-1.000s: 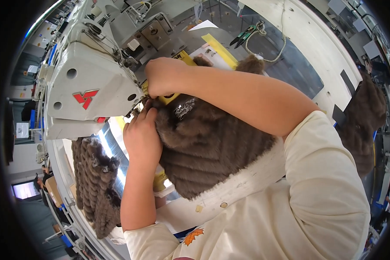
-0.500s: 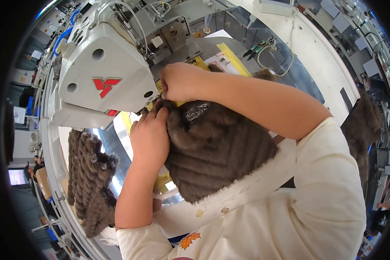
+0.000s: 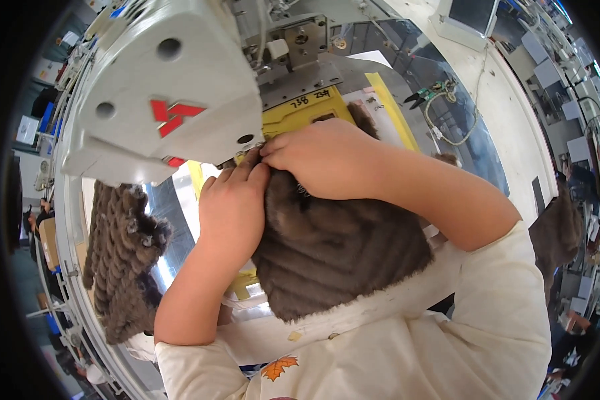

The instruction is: Using an industrial sewing machine to assemble and sew components of a furry bag.

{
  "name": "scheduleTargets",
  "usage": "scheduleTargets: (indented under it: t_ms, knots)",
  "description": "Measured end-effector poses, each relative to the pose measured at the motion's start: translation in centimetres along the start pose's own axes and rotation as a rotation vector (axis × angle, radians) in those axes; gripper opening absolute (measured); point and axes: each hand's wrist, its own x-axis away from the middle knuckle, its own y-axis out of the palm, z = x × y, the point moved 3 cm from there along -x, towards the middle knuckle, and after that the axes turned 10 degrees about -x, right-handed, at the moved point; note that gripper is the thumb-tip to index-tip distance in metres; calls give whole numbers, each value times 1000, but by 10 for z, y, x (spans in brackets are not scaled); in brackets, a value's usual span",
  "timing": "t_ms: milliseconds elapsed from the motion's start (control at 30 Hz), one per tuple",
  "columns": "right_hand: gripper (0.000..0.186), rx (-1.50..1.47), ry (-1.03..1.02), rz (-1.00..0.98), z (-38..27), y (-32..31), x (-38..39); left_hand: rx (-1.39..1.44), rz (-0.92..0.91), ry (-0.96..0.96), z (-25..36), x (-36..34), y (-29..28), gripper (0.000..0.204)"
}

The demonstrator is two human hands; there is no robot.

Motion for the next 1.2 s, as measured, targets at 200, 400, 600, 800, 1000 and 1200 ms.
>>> scheduleTargets:
  t_ms: [200,400,600,800,1000,1200]
  knots:
    - [38,21,-7,32,4,-1,3,-32,83,44,1,-3,0,20]
    - [35,71,59,-80,1,-6,-1,-8,75,33,2,-2,-1,19]
    - [34,70,82,-80,0,-2,0,12,34,30,3,-3,-3,19]
    - [15,22,-43,88,5,4,2,6,42,34,1,-3,-7,19]
    - [13,11,-73,115,10,6,0,0,40,56,2,-3,-3,22]
    - [18,42,-12,40,7,3,-2,51,19,57,0,2,2,32]
